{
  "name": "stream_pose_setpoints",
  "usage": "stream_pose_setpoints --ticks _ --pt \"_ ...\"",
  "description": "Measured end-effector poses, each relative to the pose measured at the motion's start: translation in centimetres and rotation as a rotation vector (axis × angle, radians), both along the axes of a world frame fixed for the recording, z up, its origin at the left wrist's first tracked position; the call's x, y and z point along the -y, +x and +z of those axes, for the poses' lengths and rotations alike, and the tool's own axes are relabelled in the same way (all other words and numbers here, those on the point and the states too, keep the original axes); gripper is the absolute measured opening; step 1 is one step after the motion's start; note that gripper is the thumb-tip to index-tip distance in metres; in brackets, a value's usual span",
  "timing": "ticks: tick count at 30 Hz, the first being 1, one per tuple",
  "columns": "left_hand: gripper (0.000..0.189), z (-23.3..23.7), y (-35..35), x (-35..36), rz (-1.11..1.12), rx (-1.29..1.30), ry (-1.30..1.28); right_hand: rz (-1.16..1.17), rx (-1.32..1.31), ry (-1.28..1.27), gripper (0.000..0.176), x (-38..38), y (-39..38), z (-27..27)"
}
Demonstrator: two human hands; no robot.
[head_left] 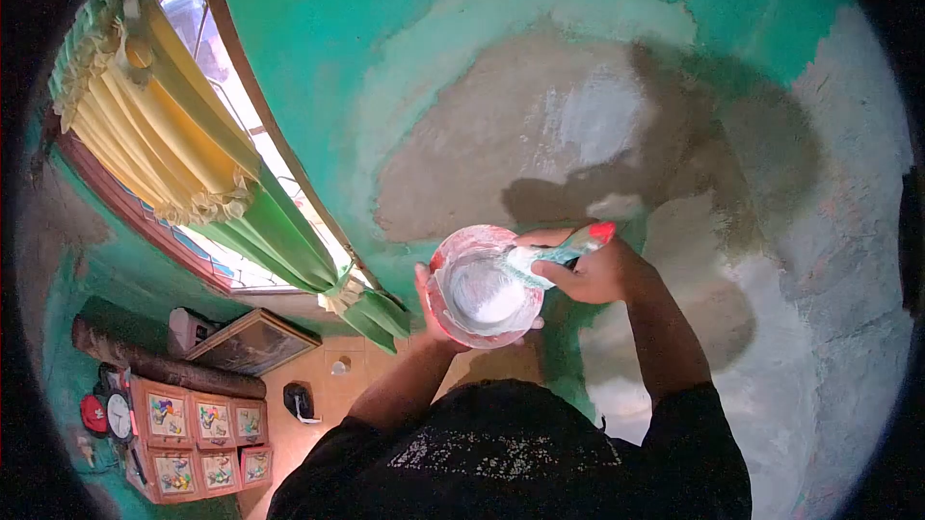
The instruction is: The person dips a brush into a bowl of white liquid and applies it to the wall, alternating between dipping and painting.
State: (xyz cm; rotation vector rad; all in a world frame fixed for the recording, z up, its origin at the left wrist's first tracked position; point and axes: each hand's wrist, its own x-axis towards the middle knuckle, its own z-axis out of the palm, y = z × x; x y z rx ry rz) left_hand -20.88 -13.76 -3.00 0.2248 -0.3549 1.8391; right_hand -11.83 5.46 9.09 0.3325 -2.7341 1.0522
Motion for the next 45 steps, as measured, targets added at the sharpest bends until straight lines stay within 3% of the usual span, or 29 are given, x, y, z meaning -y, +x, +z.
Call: stream_pose_setpoints --ticks 5,9,13,15,16,19,23,28,32,35,45 --pt "0.117 -0.5 -0.9 0.1 0.141 -0.345 -0.051 -0.151 0.027 -0.352 0.039 -1.4 1.0 -1.2" --pt "0.117 -0.5 -0.9 0.2 0.116 -0.327 -0.073 -0.256 -0.073 -0.674 0.042 -1.2 1.0 -2.8" --pt "0.117 -0.6 -0.8 0.2 0.162 -0.392 -0.202 -0.218 -0.05 -0.376 0.037 -0.1 1.3 -1.9" --pt "0.118 0.3 -0.3 0.0 0.18 -0.283 -0.262 -0.173 0.041 -0.219 0.033 1.0 1.8 -0.5" --pt "0.118 0.7 -0.1 -0.1 0.19 -0.228 -0.293 0.0 -0.123 -0.084 0.03 1.3 1.7 0.4" --pt "0.12 0.5 0.0 0.4 0.079 -0.16 -0.245 0.147 0.027 -0.004 0.029 0.9 1.8 2.3" --pt "0.123 -1.0 -0.7 0.1 0.031 -0.345 -0.127 0.307 0.047 0.006 0.03 0.7 0.9 3.7" --pt "0.125 0.9 0.4 0.5 -0.085 -0.007 0.009 0.313 0.153 -0.016 0.031 2.0 -0.5 3.2" --pt "0.125 -0.4 -0.4 0.5 -0.079 -0.279 -0.122 0.315 0.196 -0.026 0.031 2.2 -0.9 2.9" --pt "0.125 -0.8 -0.6 0.2 -0.064 -0.337 -0.078 0.334 0.195 -0.04 0.032 1.9 -0.8 3.2" --pt "0.125 -0.2 -0.3 0.2 -0.038 -0.222 -0.127 0.328 0.193 -0.083 0.032 1.4 -0.6 2.2"
